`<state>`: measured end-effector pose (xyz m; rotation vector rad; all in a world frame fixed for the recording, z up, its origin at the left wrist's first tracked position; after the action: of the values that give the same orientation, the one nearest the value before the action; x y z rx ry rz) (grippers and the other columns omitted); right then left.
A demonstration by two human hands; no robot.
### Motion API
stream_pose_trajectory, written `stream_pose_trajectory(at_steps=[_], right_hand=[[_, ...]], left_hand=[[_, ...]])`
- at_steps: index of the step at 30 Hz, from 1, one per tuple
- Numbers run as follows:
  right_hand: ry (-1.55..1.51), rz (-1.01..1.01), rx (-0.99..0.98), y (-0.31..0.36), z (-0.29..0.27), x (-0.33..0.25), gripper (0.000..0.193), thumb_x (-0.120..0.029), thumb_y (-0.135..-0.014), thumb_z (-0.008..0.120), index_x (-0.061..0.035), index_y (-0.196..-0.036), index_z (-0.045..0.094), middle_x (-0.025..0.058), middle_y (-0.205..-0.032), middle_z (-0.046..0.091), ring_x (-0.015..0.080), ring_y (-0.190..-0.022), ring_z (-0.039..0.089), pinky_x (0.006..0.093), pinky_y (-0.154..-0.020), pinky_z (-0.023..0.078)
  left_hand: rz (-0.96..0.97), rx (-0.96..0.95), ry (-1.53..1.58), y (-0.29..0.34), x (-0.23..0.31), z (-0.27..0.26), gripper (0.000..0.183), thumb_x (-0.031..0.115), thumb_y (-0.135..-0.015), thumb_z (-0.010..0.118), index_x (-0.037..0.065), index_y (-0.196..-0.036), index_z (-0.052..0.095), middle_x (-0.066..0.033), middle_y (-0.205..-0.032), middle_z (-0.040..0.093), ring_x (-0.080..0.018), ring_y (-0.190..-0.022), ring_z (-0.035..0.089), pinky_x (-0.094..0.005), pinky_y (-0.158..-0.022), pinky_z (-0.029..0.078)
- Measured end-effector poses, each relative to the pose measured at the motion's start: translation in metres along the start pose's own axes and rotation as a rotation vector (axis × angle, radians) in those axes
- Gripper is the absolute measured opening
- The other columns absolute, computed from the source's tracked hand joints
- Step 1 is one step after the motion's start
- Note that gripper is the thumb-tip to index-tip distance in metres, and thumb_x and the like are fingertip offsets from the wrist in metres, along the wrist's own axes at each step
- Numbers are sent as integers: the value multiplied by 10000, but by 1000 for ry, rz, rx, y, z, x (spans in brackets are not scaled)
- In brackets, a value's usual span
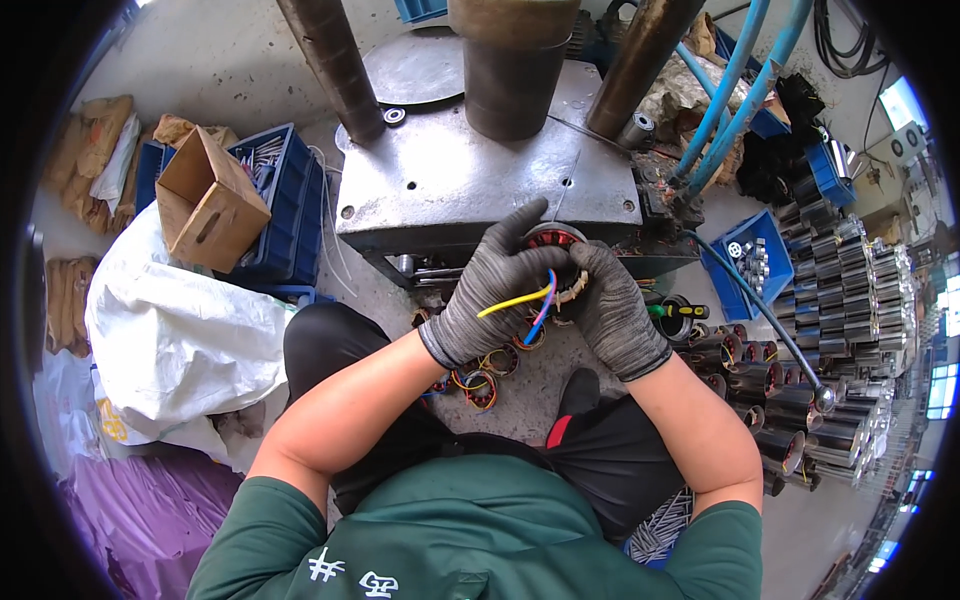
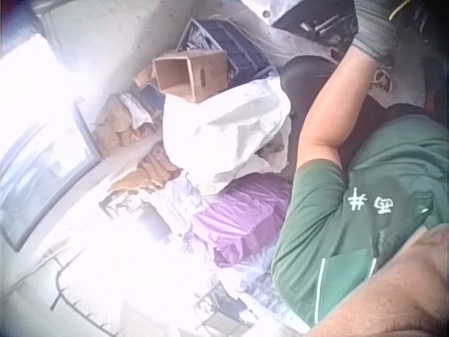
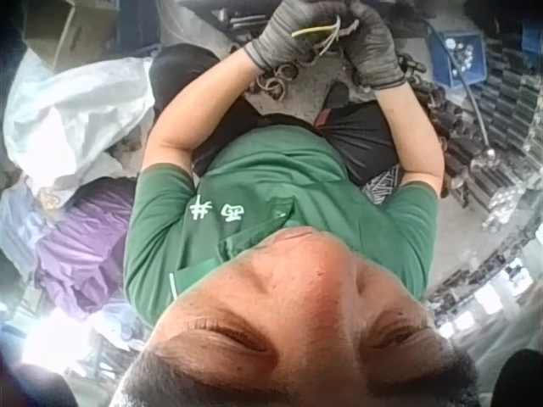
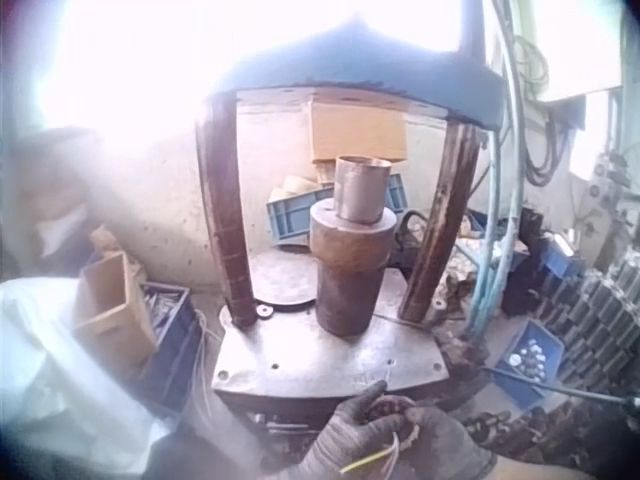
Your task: The person places a wire-wound motor stator into a cylindrical metal housing, positions the assembly under a mechanical press, and operates the press to secure the components together.
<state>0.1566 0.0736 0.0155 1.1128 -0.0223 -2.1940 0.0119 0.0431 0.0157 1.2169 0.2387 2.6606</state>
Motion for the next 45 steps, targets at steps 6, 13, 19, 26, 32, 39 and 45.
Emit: stream_pose_trajectory(at_steps=[6, 13, 19, 26, 32, 39, 45], right_hand=[[235, -30, 88, 8, 7, 3, 651, -248, -862, 843, -54, -1398, 528, 57, -1275, 619, 182, -1165, 608, 371, -1042, 497], [429, -25, -35, 6, 7, 3, 747, -24, -735, 832, -55, -1412, 519, 67, -1281, 619, 196, -1178, 614, 364, -1031, 527], [294, -19, 9, 2, 6, 1, 684, 26, -742, 752, -47, -1394, 562, 75, -1237, 658, 209, -1141, 655, 361, -991, 576], [236, -21, 15, -2, -4, 6, 745, 36, -738, 756, -36, -1444, 529, 99, -1298, 652, 228, -1179, 651, 372, -1023, 569], [509, -88, 28, 2, 10, 5, 858, -51, -757, 855, -39, -1515, 452, 102, -1377, 597, 210, -1260, 579, 367, -1101, 492], [685, -105, -45, 10, 18, 12, 966, -208, -782, 917, -60, -1563, 369, 97, -1436, 539, 215, -1314, 519, 362, -1126, 446], [474, -98, 24, 7, 3, 11, 732, -78, -797, 794, -34, -1464, 495, 118, -1343, 614, 231, -1255, 589, 383, -1110, 484]], left_hand=[[978, -125, -1456, 15, 15, 17, 344, 119, -704, 803, 140, -1047, 779, -183, -1481, 540, -414, -1263, 559, -457, -1106, 473], [871, -144, -1368, 18, 22, 11, 340, 105, -746, 773, 32, -1077, 754, -224, -1459, 559, -412, -1259, 574, -443, -1110, 471], [306, -53, -509, 6, 12, -1, 450, 59, -806, 749, 24, -1247, 669, -212, -1369, 605, -398, -1144, 646, -399, -1013, 550], [585, 113, -1059, 4, 20, -14, 582, 57, -792, 834, 7, -1313, 579, -210, -1282, 642, -307, -1144, 681, -375, -973, 574], [444, 150, -1048, -3, 21, -19, 447, 90, -769, 828, 9, -1183, 679, -195, -1116, 699, -316, -1062, 710, -392, -937, 576], [292, 204, -1085, -7, 12, -30, 477, 59, -735, 777, -5, -1194, 666, -223, -1065, 719, -352, -1049, 717, -409, -939, 570], [353, 144, -975, -7, 13, -26, 526, 126, -809, 802, -19, -1282, 624, -203, -1122, 712, -290, -1084, 714, -384, -972, 564]])
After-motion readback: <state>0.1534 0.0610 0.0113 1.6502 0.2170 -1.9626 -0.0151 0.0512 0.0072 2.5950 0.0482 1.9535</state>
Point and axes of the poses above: each hand's wrist, its own y-axis away from the middle knuckle, its own z-axis out of the palm, x = y × z, the point moved 5 cm from there along -y, towards the middle knuckle
